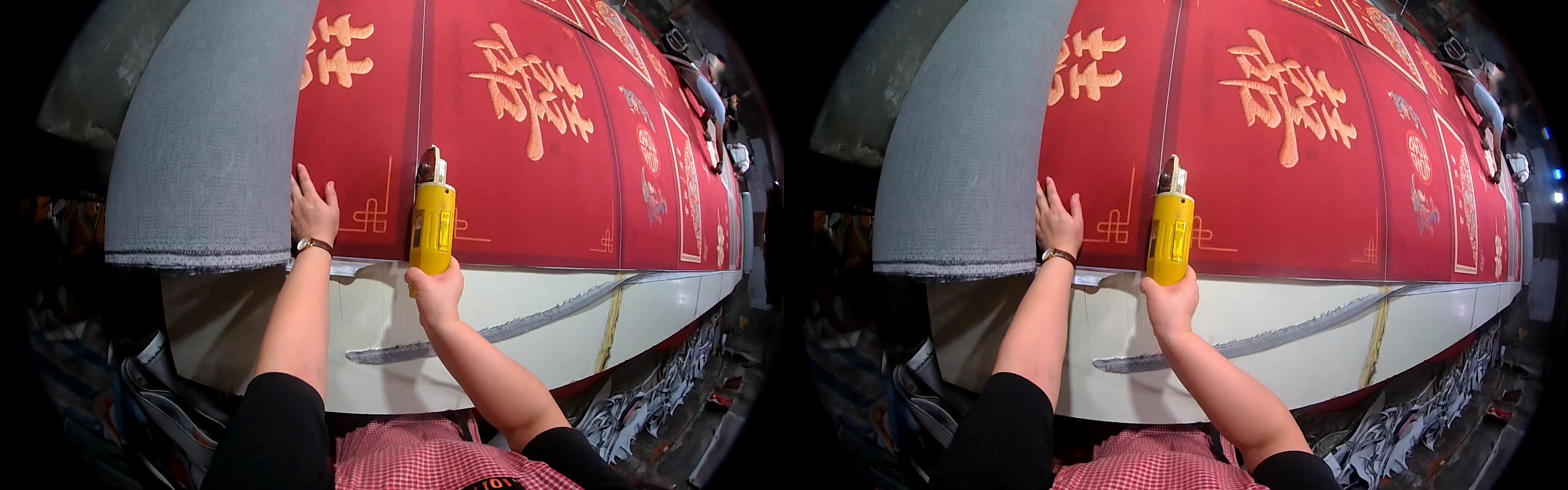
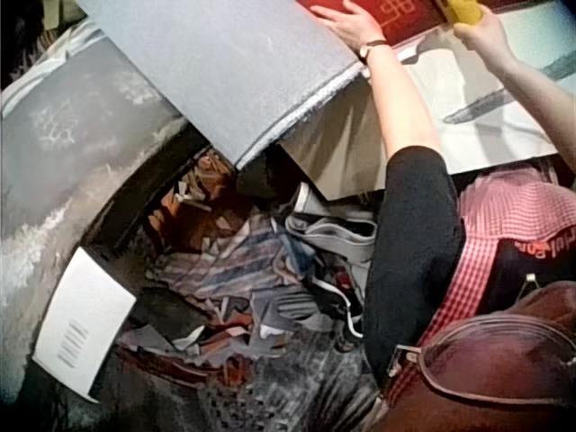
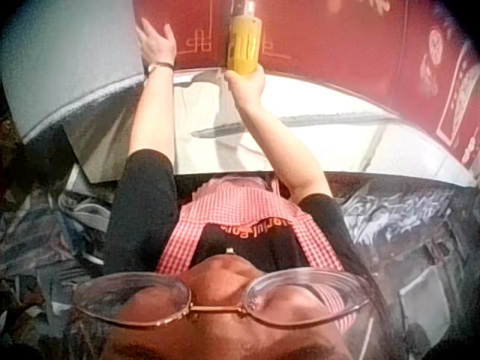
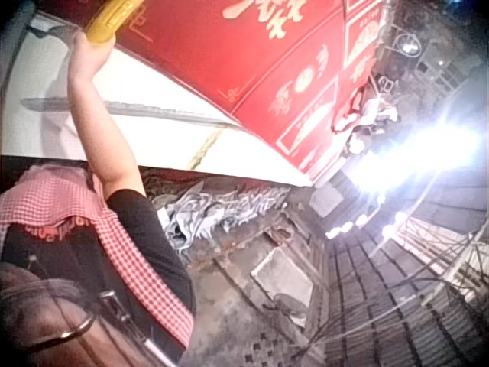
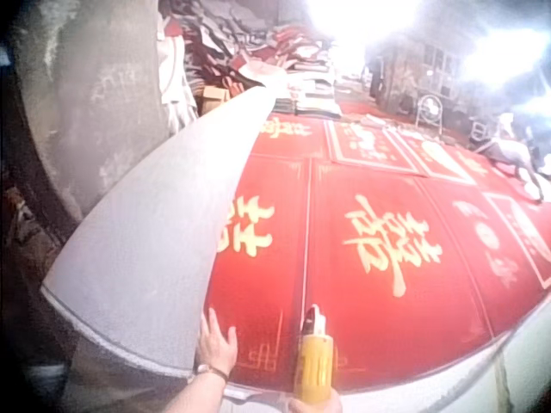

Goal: The person uses a yellow electric cutter to trim the edges of large red printed sheets on a long table, moving along the table and clearing away cut strips by hand.

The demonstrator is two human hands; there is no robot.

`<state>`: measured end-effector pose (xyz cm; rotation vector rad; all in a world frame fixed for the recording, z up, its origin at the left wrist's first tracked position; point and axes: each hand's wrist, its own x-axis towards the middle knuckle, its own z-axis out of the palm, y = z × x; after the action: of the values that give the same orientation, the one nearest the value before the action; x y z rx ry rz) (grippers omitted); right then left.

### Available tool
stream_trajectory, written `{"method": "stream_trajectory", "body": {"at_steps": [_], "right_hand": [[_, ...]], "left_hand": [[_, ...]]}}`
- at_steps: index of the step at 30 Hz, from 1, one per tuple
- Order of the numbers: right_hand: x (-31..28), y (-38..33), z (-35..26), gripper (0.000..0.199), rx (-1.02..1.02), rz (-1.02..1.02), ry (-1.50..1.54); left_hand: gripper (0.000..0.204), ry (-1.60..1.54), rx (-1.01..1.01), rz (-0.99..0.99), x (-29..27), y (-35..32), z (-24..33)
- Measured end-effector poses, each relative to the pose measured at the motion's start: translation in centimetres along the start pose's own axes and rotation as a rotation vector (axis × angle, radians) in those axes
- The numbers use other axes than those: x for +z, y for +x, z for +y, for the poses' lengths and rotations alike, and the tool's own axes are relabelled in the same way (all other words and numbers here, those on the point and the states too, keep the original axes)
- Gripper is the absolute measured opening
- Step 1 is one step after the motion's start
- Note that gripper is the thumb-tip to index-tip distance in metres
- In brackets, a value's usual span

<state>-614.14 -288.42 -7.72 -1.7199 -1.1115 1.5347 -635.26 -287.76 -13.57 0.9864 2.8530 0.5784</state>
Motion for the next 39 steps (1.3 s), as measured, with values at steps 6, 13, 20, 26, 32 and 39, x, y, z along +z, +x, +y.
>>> {"method": "stream_trajectory", "body": {"at_steps": [6,13,20,26,32,39], "right_hand": [[1.4,3.1,-2.0,0.037,-0.018,-0.003,-0.058],[3.2,7.1,-4.0,0.037,-0.095,0.009,-0.034],[4.8,11.0,-6.3,0.037,-0.076,-0.020,0.018],[6.1,14.3,-8.5,0.034,-0.049,-0.046,0.097],[7.4,17.7,-10.3,0.026,-0.061,-0.042,0.038],[9.0,22.3,-12.0,0.023,-0.138,-0.024,0.017]], "left_hand": [[0.065,-0.038,-0.039,-0.027,-0.5,0.0,0.4],[0.064,-0.037,-0.046,-0.010,-0.3,0.1,0.5],[0.065,-0.001,-0.015,0.036,0.0,0.3,0.3],[0.065,-0.001,-0.049,0.003,-0.2,0.3,0.6],[0.067,0.038,-0.061,-0.035,-0.7,0.4,0.9],[0.070,0.114,-0.033,-0.022,-0.9,0.6,1.2]]}}
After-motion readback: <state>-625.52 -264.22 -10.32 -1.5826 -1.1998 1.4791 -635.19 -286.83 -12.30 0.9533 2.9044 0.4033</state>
